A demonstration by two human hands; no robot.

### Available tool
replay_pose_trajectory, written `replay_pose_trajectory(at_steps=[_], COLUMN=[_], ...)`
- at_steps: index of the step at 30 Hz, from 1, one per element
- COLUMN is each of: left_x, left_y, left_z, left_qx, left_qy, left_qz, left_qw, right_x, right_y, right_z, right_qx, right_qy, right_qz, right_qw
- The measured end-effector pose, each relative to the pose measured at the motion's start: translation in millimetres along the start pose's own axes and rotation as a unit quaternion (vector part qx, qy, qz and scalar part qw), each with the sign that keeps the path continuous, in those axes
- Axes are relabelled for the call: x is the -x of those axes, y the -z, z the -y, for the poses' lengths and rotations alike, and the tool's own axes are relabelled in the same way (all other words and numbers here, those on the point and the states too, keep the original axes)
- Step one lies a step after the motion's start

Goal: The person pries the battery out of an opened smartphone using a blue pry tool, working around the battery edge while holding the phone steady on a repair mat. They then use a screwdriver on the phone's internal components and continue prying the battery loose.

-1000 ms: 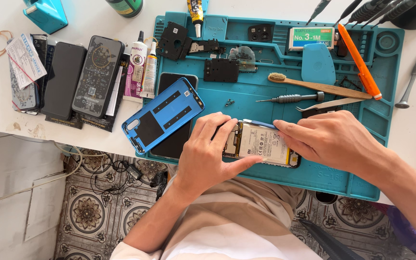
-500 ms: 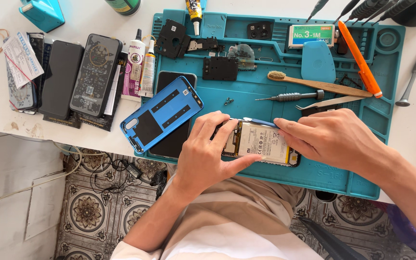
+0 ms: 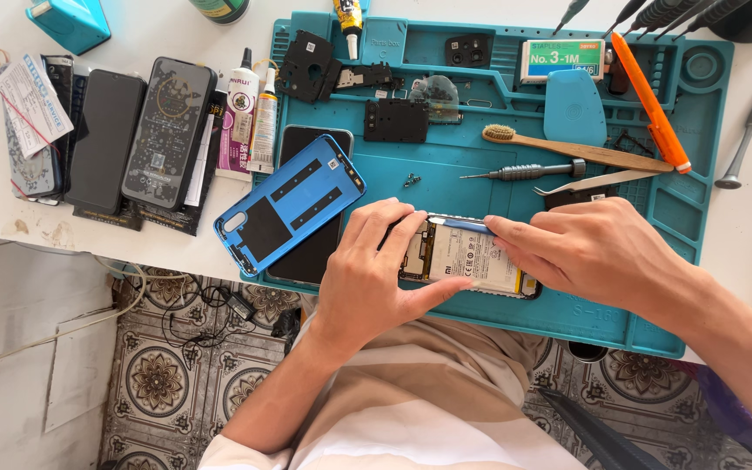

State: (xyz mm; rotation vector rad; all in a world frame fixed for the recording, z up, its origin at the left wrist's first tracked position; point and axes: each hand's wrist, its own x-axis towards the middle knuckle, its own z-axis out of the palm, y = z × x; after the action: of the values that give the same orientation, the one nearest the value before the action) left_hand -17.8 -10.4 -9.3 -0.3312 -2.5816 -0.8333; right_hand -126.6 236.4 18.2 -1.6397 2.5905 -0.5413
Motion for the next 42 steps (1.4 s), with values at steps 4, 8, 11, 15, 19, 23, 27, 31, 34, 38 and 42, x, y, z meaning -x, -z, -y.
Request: replay_pose_trajectory(at_steps=[4, 8, 11, 15, 19, 23, 27, 31, 34, 38, 42], left_x=[-2, -3, -5, -7, -9, -10, -11, -13, -13, -14, -15], left_y=[-2, -3, -2, -1, 0, 1, 2, 1, 1, 1, 1], left_z=[3, 7, 8, 10, 10, 10, 11, 12, 12, 12, 12], left_qx=[0.0, -0.001, -0.003, -0.005, -0.004, -0.003, -0.008, -0.006, -0.006, -0.007, 0.0], left_qy=[-0.005, -0.006, -0.006, -0.004, -0.006, -0.007, -0.008, -0.005, -0.005, -0.005, -0.005], left_qz=[0.001, 0.003, 0.002, 0.006, 0.004, 0.001, 0.001, 0.004, 0.003, 0.003, 0.001], left_qw=[1.0, 1.0, 1.0, 1.0, 1.0, 1.0, 1.0, 1.0, 1.0, 1.0, 1.0], right_x=[-1, -3, -4, -8, -10, -10, -10, -13, -13, -12, -13], right_y=[-2, -2, 0, -2, -4, -3, -1, -3, -4, -4, -4], right_z=[-2, -3, -4, -4, -4, -4, -4, -7, -8, -9, -10], right_qx=[0.009, 0.001, 0.0, 0.011, 0.007, 0.009, 0.008, 0.011, 0.011, 0.009, 0.004], right_qy=[0.006, 0.002, 0.015, 0.019, 0.006, 0.022, -0.002, 0.005, 0.01, 0.006, 0.007], right_qz=[-0.008, -0.008, -0.022, -0.019, 0.002, -0.021, -0.011, 0.001, -0.007, -0.001, -0.004], right_qw=[1.0, 1.0, 1.0, 1.0, 1.0, 0.999, 1.0, 1.0, 1.0, 1.0, 1.0])
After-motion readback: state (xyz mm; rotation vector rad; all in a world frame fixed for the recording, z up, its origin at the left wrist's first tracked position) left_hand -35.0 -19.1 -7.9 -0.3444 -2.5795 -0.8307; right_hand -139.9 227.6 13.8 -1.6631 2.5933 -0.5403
